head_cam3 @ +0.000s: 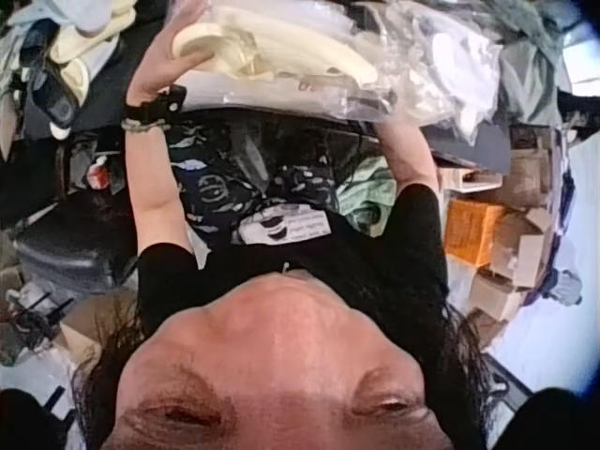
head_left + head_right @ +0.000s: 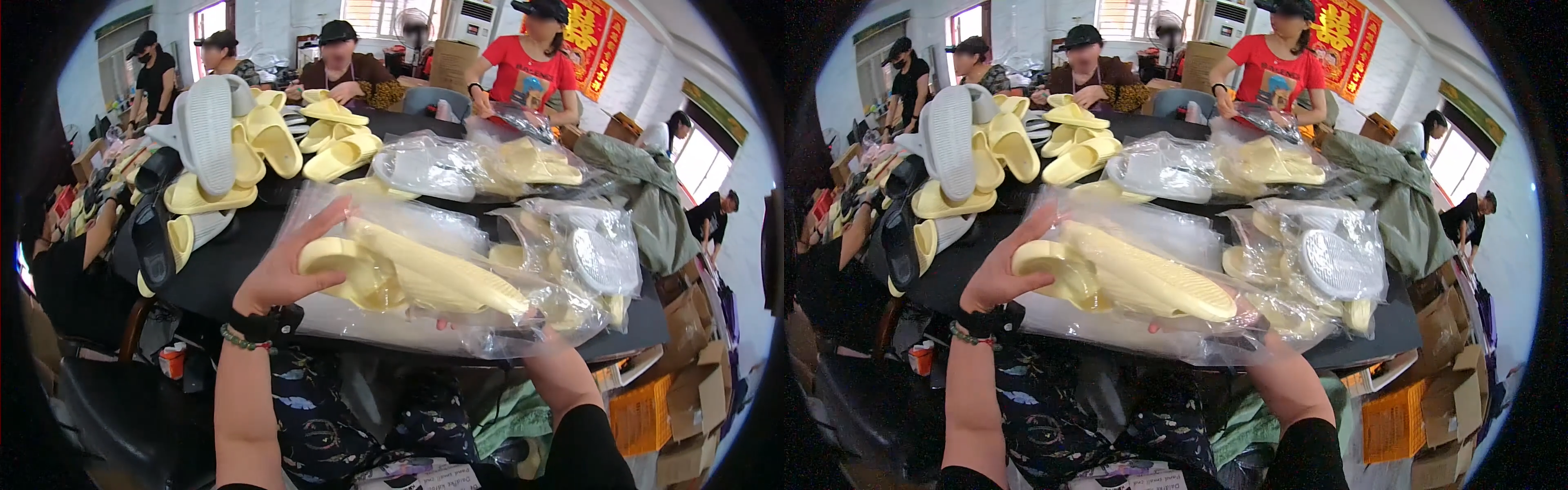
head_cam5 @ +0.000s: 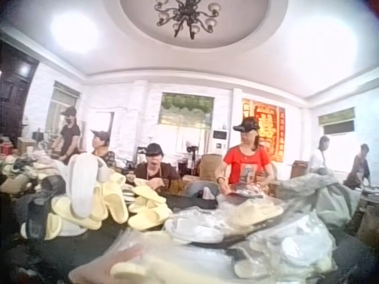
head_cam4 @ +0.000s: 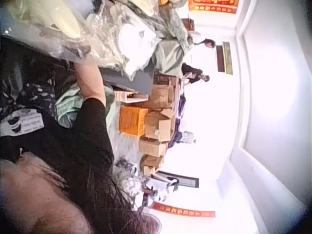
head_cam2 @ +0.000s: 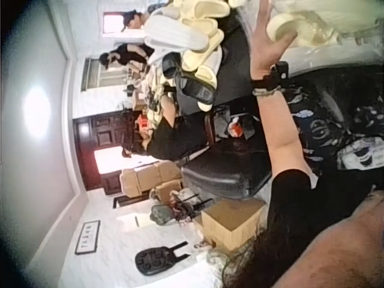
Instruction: Packaging yellow and white rubber slides into plastic bags.
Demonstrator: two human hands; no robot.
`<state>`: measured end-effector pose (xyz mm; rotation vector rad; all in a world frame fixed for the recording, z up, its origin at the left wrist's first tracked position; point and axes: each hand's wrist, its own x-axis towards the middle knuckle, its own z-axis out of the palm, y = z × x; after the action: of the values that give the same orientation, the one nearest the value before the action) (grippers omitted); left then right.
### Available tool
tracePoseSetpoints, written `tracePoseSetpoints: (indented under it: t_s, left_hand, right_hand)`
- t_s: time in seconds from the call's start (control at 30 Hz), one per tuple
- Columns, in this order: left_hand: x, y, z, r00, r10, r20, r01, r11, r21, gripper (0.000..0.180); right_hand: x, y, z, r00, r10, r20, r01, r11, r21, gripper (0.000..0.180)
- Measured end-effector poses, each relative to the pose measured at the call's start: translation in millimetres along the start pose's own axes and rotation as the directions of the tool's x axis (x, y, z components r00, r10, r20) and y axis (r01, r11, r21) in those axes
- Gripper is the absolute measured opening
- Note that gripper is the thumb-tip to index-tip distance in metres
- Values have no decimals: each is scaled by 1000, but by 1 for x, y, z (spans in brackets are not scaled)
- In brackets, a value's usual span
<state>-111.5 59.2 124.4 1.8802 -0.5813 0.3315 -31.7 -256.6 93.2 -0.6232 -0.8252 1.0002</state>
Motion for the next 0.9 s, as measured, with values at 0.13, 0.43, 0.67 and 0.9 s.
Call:
tracePoseSetpoints:
  t_s: [0.13, 0.43, 0.67, 0.9]
  left_hand:
    - [5, 1, 7, 993, -85, -81, 88, 996, 28, 56]
    - [-7, 2, -16, 840, -112, -531, 119, 993, -20, 31]
    - [-34, -10, -54, 751, -333, -570, 171, 932, -320, 30]
    - [-31, -7, -58, 726, -433, -535, 253, 891, -378, 33]
  right_hand:
    - [-7, -3, -31, 982, 173, -75, -183, 970, -158, 66]
    - [-22, -21, -24, 869, 141, -474, 171, 814, 556, 26]
    - [-54, -15, -32, 778, -6, -628, 443, 714, 542, 25]
    - [-60, -23, -33, 735, 4, -678, -51, 997, -49, 49]
